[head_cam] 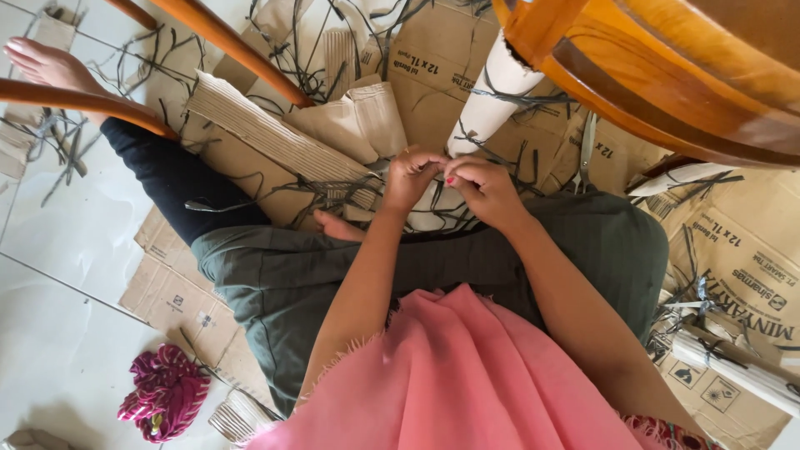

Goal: Wrapping a wooden chair leg with cardboard and securing it with plastic ties for protection.

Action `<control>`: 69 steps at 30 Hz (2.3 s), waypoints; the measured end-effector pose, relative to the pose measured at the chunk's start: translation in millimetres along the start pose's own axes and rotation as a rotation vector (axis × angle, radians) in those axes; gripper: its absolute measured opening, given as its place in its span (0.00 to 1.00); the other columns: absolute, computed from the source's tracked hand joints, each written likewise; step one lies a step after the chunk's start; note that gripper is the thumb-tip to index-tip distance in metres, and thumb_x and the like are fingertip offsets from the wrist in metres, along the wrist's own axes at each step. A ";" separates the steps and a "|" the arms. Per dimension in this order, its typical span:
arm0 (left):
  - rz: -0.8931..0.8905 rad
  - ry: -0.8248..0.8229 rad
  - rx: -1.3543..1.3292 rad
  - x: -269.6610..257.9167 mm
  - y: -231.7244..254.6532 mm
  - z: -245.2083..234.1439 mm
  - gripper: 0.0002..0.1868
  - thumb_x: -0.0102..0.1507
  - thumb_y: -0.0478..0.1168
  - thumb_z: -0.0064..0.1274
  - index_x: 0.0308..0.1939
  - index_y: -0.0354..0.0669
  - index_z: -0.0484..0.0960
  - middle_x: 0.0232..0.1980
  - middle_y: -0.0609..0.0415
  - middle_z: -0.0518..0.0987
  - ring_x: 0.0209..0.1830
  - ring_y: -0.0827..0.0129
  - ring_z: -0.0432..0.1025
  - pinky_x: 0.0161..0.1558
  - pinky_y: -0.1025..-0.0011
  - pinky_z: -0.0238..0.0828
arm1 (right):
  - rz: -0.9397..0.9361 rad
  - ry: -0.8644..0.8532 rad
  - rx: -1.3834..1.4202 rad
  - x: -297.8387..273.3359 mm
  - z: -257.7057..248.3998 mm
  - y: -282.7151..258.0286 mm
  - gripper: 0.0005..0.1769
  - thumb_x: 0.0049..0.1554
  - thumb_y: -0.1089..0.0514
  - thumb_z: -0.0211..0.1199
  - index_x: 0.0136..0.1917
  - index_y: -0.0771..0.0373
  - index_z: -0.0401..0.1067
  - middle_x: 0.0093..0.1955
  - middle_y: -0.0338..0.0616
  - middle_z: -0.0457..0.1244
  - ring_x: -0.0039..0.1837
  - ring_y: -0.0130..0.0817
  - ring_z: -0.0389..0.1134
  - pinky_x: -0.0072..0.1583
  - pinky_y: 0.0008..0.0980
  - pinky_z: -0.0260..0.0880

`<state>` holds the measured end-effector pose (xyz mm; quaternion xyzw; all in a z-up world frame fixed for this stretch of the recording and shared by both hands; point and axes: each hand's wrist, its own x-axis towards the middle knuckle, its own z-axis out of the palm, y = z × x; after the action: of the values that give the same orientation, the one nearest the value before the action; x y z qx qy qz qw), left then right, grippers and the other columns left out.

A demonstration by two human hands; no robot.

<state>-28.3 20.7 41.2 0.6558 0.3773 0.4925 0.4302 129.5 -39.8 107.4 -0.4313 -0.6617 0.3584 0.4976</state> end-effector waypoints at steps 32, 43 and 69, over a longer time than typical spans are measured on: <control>-0.191 -0.035 -0.100 -15.3 18.1 -13.3 0.22 0.64 0.29 0.58 0.60 0.42 0.70 0.36 0.49 0.85 0.40 0.61 0.79 0.55 0.58 0.72 | -0.233 0.226 -1.006 -13.3 28.9 24.0 0.13 0.55 0.75 0.61 0.45 0.58 0.77 0.42 0.36 0.60 0.36 0.30 0.65 0.38 0.25 0.67; -0.244 0.055 0.019 -23.7 32.1 -7.5 0.30 0.59 0.32 0.64 0.59 0.51 0.65 0.39 0.57 0.88 0.63 0.57 0.74 0.75 0.55 0.52 | -0.212 0.249 -1.022 -15.1 32.3 28.6 0.12 0.55 0.74 0.62 0.46 0.60 0.78 0.43 0.38 0.60 0.36 0.33 0.67 0.37 0.26 0.68; -0.700 0.063 -0.395 -26.2 14.4 -5.5 0.49 0.59 0.36 0.71 0.75 0.30 0.54 0.45 0.40 0.84 0.44 0.64 0.79 0.53 0.65 0.81 | -0.056 0.302 -0.822 -19.4 43.9 36.0 0.11 0.57 0.74 0.59 0.44 0.60 0.70 0.44 0.40 0.57 0.34 0.40 0.62 0.39 0.35 0.64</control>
<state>-38.6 -7.3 47.1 0.3769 0.4892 0.3990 0.6778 97.4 -46.4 57.2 -0.6227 -0.6808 -0.0154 0.3854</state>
